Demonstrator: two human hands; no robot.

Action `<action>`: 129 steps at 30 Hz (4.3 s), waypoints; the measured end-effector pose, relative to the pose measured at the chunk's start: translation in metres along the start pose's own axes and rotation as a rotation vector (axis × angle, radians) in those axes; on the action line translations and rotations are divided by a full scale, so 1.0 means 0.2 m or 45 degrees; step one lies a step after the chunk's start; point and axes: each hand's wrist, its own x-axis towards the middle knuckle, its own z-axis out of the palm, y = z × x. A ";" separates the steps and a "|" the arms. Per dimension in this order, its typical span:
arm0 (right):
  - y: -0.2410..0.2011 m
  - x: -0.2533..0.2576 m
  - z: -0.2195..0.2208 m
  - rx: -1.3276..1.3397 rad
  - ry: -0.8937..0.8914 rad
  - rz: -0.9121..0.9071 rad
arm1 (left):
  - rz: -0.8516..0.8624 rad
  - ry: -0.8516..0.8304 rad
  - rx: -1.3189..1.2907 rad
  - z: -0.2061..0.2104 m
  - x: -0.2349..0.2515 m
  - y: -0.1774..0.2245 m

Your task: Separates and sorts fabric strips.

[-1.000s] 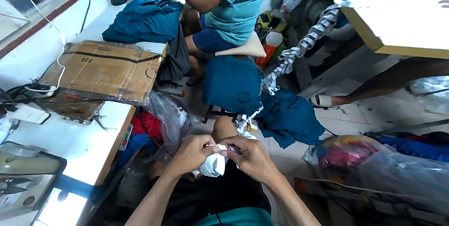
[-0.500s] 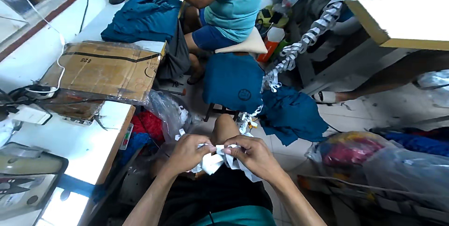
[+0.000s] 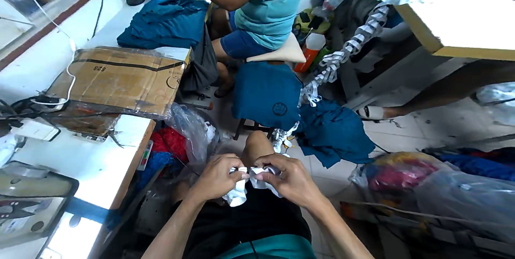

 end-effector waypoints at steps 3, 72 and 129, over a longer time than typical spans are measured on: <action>0.09 0.00 -0.06 0.266 -0.298 0.207 | 0.115 0.124 0.017 -0.04 -0.02 0.01; -0.03 0.00 0.03 -0.151 0.103 -0.033 | 0.063 0.153 -0.235 -0.02 -0.06 -0.07; 0.19 -0.05 -0.02 -0.099 -0.233 0.187 | -0.017 0.177 0.040 -0.01 -0.03 0.02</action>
